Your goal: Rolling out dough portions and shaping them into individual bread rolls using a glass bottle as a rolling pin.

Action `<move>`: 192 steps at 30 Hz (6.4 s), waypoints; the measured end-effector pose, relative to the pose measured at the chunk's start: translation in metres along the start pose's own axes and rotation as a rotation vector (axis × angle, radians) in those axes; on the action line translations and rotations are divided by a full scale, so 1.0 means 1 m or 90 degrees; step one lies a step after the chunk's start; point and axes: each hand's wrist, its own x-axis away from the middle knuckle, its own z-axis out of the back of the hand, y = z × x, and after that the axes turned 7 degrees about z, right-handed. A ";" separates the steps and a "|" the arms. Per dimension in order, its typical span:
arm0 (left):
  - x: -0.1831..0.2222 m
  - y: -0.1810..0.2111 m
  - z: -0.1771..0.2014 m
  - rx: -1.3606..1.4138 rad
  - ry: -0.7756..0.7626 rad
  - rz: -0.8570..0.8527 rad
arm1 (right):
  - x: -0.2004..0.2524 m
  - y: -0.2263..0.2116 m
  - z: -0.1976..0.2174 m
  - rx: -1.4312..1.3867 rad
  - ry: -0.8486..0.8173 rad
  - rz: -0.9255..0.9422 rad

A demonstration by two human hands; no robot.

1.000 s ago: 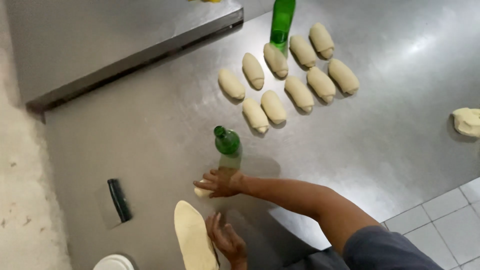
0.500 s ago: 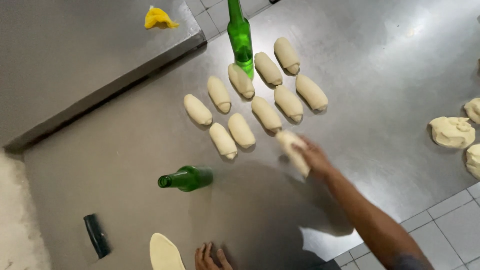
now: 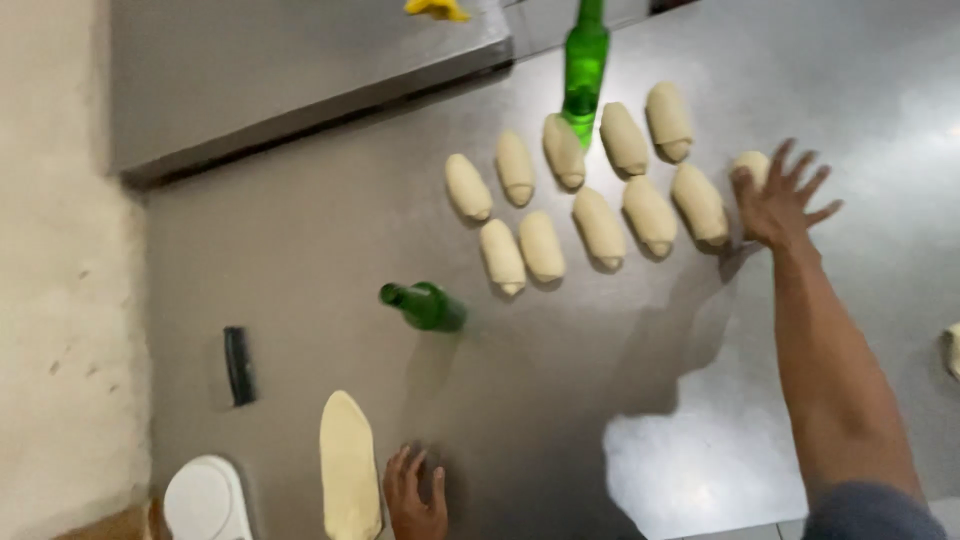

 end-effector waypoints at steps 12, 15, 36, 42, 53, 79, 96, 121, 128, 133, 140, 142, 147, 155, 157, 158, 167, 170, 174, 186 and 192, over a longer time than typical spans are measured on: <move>0.043 -0.160 0.088 0.029 -0.094 -0.204 | 0.360 -0.113 -0.208 0.118 0.029 0.263; 0.027 -0.172 0.100 0.023 -0.180 -0.201 | 0.485 -0.257 -0.152 0.178 -0.466 0.352; -0.031 -0.163 0.106 0.131 0.082 -0.474 | 0.577 -0.262 -0.376 -0.078 -0.124 0.764; -0.068 -0.152 0.079 0.072 -0.042 -0.206 | 0.562 -0.286 -0.387 -0.040 -0.134 0.632; -0.064 -0.249 -0.035 0.114 0.300 -0.534 | 0.581 -0.251 -0.389 -0.184 -0.048 0.715; -0.148 -0.250 -0.121 0.336 -0.006 -0.087 | 0.470 -0.258 -0.491 -0.113 0.043 0.651; -0.165 -0.087 0.093 0.273 0.149 -0.215 | 0.494 -0.387 -0.350 -0.252 0.089 0.536; -0.244 -0.106 0.068 0.353 -0.003 -0.152 | 0.406 -0.395 -0.365 -0.458 -0.061 0.409; -0.221 -0.120 0.088 0.326 0.028 -0.294 | 0.396 -0.403 -0.319 -0.105 -0.200 0.696; -0.203 -0.118 0.089 0.349 0.024 -0.212 | 0.390 -0.420 -0.317 0.128 -0.226 0.825; -0.187 -0.125 0.081 0.326 -0.017 -0.032 | 0.400 -0.427 -0.315 -0.027 -0.350 0.658; -0.181 -0.125 0.070 0.342 -0.030 0.036 | 0.408 -0.414 -0.324 -0.120 -0.356 0.616; -0.162 -0.125 0.034 0.850 -0.109 0.187 | 0.472 -0.389 -0.289 -0.425 -0.548 0.359; -0.121 -0.019 0.057 0.884 -0.231 0.410 | 0.513 -0.302 -0.248 -0.506 -0.346 0.422; -0.095 -0.004 0.078 0.826 -0.205 0.486 | 0.535 -0.280 -0.236 -0.502 -0.326 0.345; -0.097 0.019 0.087 0.847 -0.246 0.474 | 0.526 -0.268 -0.228 -0.501 -0.289 0.321; -0.063 0.140 0.046 0.978 -0.327 0.391 | 0.478 -0.185 -0.166 -0.675 -0.269 0.074; -0.049 0.186 0.018 0.911 -0.292 0.354 | 0.450 -0.160 -0.153 -0.738 -0.250 0.125; -0.038 0.250 -0.006 1.052 -0.436 0.431 | 0.385 -0.087 -0.134 -1.002 -0.377 -0.042; -0.002 0.383 -0.085 0.578 -0.290 0.023 | 0.215 0.048 -0.036 -1.057 -0.454 -0.126; -0.014 0.343 -0.092 0.066 -0.212 0.131 | 0.069 -0.008 0.056 -0.608 -0.089 -0.031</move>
